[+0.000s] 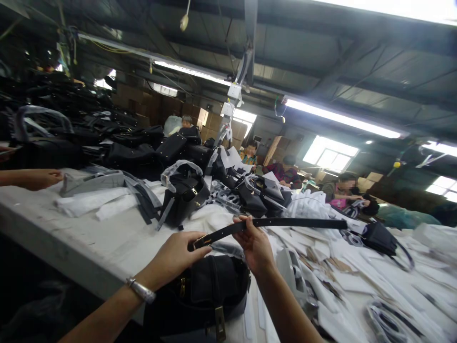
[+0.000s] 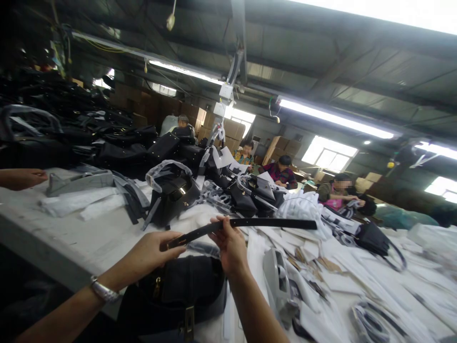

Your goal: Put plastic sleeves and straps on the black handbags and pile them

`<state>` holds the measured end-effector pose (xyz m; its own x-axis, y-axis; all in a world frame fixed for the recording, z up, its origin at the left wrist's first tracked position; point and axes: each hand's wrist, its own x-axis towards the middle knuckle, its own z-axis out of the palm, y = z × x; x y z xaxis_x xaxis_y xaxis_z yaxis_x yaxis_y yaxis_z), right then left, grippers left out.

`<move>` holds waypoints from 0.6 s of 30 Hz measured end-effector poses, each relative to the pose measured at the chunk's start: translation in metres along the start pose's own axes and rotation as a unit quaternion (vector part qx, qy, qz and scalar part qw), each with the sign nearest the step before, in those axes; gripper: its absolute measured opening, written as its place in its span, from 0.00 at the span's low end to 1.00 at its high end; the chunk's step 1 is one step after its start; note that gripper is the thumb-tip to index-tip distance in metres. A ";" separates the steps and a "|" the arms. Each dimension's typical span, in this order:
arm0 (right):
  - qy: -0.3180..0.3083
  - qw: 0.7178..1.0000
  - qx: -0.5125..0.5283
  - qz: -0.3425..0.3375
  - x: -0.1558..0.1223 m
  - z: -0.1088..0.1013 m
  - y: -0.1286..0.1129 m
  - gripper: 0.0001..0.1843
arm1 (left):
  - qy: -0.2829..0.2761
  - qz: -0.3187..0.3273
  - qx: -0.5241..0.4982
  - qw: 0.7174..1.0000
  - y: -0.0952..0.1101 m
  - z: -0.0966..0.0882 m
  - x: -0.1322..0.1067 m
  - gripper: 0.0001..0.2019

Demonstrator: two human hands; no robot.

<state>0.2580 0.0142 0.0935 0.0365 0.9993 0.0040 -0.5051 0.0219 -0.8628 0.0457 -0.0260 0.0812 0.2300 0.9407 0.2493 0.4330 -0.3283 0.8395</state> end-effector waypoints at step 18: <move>-0.111 0.989 -0.088 0.046 -0.019 -0.001 0.012 0.20 | -0.014 -0.021 -0.108 0.994 0.000 0.006 -0.003 0.21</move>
<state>0.2519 -0.0045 0.0824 -0.2029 0.9791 0.0152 -0.3392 -0.0557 -0.9391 0.0502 -0.0289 0.0778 0.2409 0.9497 0.2000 0.2459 -0.2591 0.9340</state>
